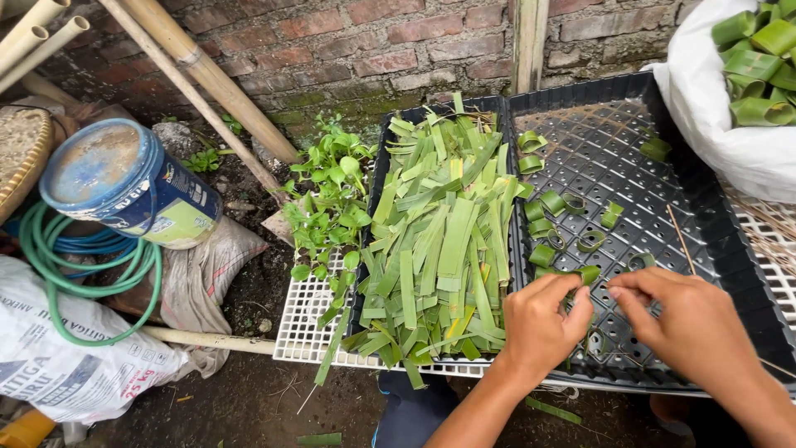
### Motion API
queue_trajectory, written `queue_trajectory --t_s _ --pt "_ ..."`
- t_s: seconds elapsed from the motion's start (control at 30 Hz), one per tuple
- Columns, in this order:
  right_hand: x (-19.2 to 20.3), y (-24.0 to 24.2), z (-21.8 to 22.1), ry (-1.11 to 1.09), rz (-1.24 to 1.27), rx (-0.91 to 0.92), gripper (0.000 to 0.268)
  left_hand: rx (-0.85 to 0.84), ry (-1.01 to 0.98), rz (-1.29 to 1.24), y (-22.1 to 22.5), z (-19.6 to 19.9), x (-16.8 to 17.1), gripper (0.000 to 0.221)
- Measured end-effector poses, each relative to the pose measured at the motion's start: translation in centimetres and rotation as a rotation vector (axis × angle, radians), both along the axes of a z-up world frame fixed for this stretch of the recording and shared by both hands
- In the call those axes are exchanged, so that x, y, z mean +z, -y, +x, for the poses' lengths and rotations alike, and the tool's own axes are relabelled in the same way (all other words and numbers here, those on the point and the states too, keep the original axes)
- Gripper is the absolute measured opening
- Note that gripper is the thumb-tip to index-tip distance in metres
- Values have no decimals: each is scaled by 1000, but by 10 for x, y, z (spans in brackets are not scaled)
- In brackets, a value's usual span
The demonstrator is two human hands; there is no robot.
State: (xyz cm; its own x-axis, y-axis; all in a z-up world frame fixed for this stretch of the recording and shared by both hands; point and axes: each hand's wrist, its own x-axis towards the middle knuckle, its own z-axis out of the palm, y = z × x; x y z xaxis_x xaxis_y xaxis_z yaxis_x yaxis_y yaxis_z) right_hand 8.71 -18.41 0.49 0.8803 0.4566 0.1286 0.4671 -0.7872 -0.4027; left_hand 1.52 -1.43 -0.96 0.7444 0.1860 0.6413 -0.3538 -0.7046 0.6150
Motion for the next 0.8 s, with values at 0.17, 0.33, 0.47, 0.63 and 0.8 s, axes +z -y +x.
queue_trajectory --t_s 0.17,0.33,0.47,0.63,0.8 --pt "-1 9 8 -60 37 -115 18 -35 -154 -124 -20 12 -1 25" --pt "4 2 4 -140 -38 -80 21 54 -395 -84 -62 32 -6 32" --pt "9 -1 1 -250 -72 -37 24 573 -558 144 -127 44 -27 40" --pt "19 -6 -2 -324 -101 -39 26 681 -638 69 -162 48 -45 24" --pt "13 -6 -1 -312 -127 -22 24 639 -446 -284 -181 45 -51 16"
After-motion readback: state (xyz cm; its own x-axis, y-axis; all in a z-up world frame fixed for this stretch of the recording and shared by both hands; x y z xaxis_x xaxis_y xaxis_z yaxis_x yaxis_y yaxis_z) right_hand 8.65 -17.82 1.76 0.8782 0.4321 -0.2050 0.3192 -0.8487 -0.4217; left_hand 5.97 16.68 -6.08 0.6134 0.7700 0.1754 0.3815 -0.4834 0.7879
